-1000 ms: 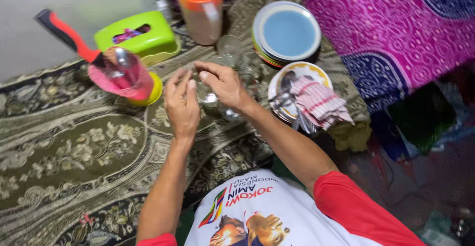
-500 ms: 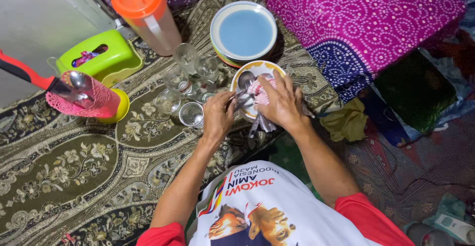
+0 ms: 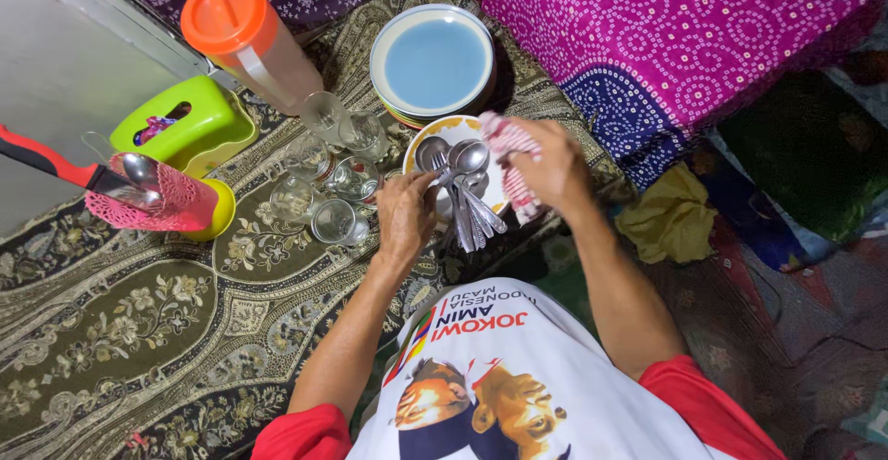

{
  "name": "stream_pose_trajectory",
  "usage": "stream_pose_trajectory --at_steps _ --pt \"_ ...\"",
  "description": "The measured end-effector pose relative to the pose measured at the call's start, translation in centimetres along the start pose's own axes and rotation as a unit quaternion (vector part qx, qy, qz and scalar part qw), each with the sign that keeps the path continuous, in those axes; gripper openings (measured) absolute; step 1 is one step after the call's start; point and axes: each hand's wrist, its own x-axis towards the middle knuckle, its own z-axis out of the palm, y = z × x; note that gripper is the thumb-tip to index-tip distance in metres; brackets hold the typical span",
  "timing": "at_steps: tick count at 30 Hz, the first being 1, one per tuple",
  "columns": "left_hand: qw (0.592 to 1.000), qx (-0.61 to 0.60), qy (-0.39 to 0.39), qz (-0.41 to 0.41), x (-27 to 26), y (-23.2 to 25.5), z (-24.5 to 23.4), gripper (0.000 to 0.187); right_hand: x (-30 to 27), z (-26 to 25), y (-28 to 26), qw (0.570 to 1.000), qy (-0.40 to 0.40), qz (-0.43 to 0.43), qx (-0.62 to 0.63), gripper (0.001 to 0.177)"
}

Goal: The person dries cutlery, wiping forks, spoons, and a knife with a cloth before placing them into a utensil holder.

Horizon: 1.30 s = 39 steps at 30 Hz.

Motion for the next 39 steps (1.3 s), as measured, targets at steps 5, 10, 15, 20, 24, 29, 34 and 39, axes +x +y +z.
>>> stream_pose_trajectory --at_steps 5,10,15,20,24,29,34,39 --pt "0.993 0.108 -0.011 0.054 0.0 0.0 1.2 0.03 -0.2 -3.2 -0.3 0.959 0.02 0.057 0.276 0.044" --pt "0.976 0.202 -0.053 0.061 0.7 -0.2 2.3 0.031 -0.6 -1.8 1.1 0.851 -0.003 0.07 0.52 0.042" --pt "0.963 0.237 -0.113 0.06 1.0 -0.4 2.9 0.03 -0.7 -0.4 3.2 0.795 -0.017 0.069 0.602 0.05" --pt "0.985 0.143 -0.086 0.047 1.3 -1.0 2.9 0.034 -0.8 0.6 4.2 0.796 0.002 0.091 0.598 0.054" --pt "0.99 0.104 -0.087 0.039 1.5 -0.9 2.2 0.032 -1.2 0.6 3.3 0.818 0.037 0.059 0.571 0.055" --pt "0.996 -0.011 -0.089 -0.03 1.7 0.4 0.3 0.022 -2.4 0.0 1.9 0.9 0.074 -0.026 0.428 0.055" --pt "0.904 -0.265 -0.209 -0.264 2.4 2.9 -1.9 0.015 -3.2 1.1 -0.8 0.969 0.149 -0.133 0.147 0.051" --pt "0.896 -0.341 -0.207 -0.195 1.2 4.6 -2.3 0.018 -4.7 0.7 -5.7 0.95 0.127 -0.269 0.098 0.05"
